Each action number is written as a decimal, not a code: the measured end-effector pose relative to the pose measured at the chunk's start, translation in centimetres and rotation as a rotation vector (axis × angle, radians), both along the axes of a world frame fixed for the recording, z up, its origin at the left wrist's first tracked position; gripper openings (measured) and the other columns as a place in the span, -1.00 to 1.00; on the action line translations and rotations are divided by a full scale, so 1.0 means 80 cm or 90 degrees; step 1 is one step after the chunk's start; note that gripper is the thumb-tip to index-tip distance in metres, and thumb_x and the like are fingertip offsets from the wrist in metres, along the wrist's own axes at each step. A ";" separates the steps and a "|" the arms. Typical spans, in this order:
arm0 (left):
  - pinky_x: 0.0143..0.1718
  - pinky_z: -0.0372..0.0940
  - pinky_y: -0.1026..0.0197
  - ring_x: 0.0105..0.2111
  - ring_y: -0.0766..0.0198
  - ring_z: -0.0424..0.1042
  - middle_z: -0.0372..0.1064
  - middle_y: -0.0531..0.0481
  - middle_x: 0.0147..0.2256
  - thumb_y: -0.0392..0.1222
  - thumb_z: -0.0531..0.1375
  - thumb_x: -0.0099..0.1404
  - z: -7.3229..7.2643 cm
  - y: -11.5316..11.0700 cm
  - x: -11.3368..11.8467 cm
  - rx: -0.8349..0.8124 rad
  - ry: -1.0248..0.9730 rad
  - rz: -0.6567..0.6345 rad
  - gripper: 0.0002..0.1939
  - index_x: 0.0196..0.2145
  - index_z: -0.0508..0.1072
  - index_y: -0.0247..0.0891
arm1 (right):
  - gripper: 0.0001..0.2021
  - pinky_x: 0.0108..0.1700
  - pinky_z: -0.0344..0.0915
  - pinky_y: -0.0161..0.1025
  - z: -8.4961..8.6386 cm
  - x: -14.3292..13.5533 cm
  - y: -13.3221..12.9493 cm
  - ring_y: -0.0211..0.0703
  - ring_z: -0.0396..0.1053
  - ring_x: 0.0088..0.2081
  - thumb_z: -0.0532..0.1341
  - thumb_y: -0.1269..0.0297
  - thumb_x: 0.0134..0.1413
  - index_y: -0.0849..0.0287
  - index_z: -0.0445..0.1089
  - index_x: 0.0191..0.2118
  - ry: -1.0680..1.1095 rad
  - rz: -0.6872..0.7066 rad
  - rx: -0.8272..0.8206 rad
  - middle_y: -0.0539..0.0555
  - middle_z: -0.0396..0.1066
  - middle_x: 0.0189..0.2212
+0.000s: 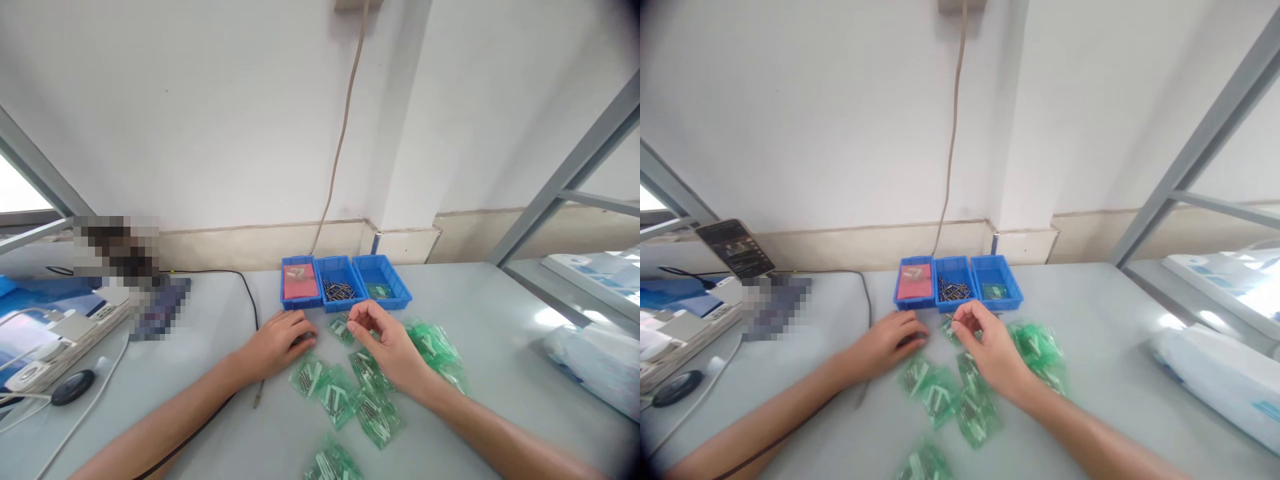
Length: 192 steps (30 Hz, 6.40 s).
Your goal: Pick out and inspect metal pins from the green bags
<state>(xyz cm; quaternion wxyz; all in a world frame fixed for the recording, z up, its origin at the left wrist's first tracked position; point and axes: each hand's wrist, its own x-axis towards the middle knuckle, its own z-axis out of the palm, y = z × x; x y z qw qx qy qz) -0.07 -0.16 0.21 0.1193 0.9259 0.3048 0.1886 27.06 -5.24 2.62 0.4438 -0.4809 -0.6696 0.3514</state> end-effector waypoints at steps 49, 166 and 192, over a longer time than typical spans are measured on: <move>-0.04 0.26 0.13 -0.12 0.16 0.41 0.41 -0.04 -0.12 -0.11 0.09 0.62 0.000 0.000 0.001 0.001 0.004 -0.003 -0.83 0.00 0.46 -0.15 | -0.62 -0.25 0.24 -0.22 0.002 0.002 0.006 -0.20 0.24 -0.38 0.16 -0.10 0.42 0.11 0.40 -0.28 0.125 0.020 -0.115 0.00 0.41 -0.32; -0.02 0.25 0.12 -0.11 0.15 0.41 0.42 -0.04 -0.13 -0.10 0.08 0.62 -0.003 0.002 0.000 -0.001 0.009 -0.002 -0.82 0.01 0.45 -0.14 | -0.77 -0.25 0.22 -0.20 -0.002 0.002 0.001 -0.12 0.26 -0.31 0.14 0.06 0.47 0.05 0.40 -0.18 -0.006 -0.013 -0.012 0.00 0.37 -0.34; -0.03 0.26 0.12 -0.11 0.15 0.41 0.42 -0.05 -0.13 -0.09 0.09 0.62 -0.004 0.002 0.000 0.002 0.005 -0.002 -0.82 0.01 0.46 -0.15 | -0.60 -0.28 0.24 -0.23 -0.015 0.005 0.008 -0.18 0.27 -0.36 0.09 -0.08 0.48 0.10 0.35 -0.30 0.108 0.016 -0.089 0.00 0.35 -0.34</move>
